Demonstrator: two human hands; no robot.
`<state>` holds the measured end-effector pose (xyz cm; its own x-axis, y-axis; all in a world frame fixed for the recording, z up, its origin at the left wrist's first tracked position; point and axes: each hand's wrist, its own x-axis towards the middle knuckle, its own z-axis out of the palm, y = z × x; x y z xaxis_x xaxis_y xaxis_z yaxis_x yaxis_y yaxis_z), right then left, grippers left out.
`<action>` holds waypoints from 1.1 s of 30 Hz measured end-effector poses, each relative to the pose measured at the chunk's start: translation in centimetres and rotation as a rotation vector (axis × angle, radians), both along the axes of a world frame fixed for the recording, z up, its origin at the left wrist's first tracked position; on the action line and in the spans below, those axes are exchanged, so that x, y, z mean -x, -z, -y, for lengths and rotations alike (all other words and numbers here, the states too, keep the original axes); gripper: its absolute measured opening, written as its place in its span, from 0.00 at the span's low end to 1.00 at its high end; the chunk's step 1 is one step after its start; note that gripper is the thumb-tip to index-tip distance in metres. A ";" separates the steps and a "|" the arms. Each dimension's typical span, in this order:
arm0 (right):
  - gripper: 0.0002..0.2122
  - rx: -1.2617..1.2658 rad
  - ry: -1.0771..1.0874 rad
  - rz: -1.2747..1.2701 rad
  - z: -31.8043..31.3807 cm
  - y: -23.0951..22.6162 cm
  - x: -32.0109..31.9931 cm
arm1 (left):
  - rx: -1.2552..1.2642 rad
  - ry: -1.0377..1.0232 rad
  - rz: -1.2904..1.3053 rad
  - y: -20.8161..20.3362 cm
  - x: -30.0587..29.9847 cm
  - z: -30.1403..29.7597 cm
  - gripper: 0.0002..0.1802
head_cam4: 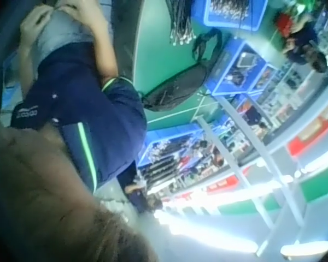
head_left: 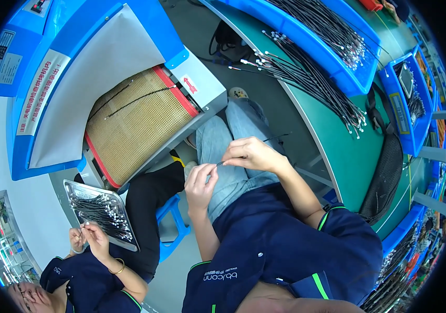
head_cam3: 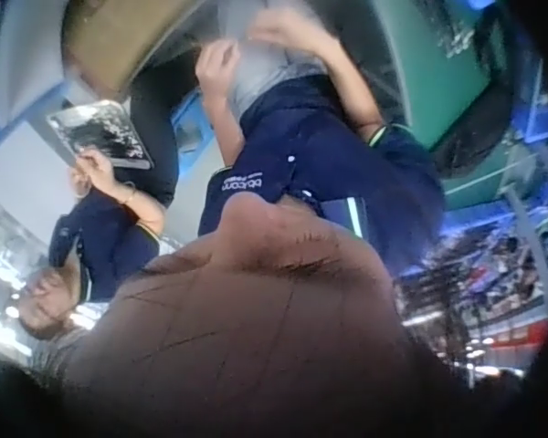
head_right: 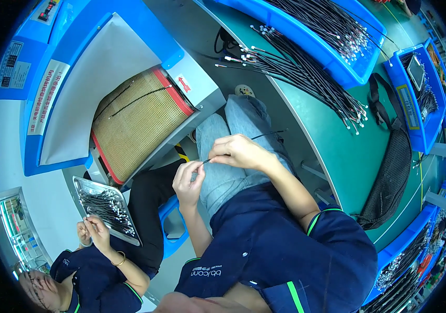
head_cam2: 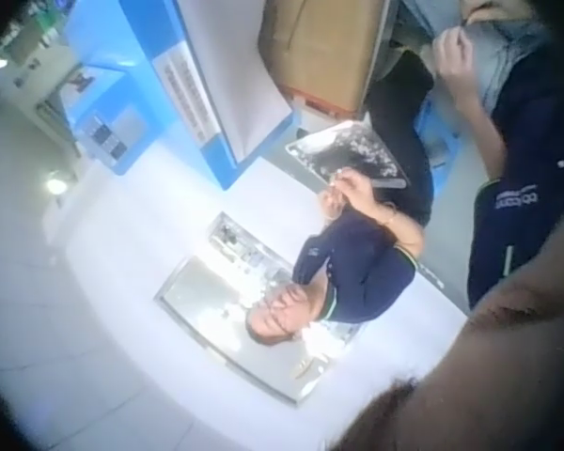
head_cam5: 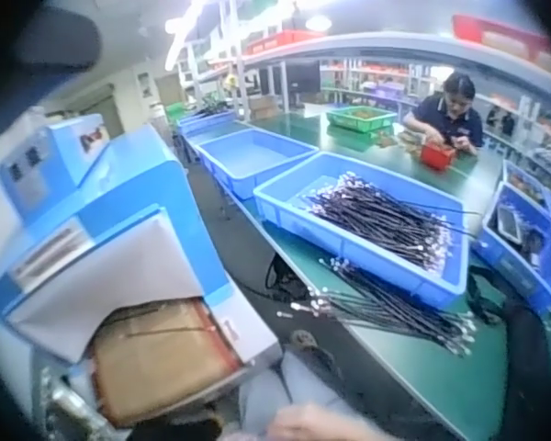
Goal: The person processes electrical wire harnesses using an automated wire processing machine.
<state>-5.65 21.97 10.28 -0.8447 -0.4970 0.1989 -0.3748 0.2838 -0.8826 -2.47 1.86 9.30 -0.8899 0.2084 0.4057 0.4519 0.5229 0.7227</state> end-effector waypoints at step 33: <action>0.06 -0.117 0.146 0.119 0.4 0.7 0.5 | -1.133 -0.201 0.807 5.2 -1.0 -2.1 0.13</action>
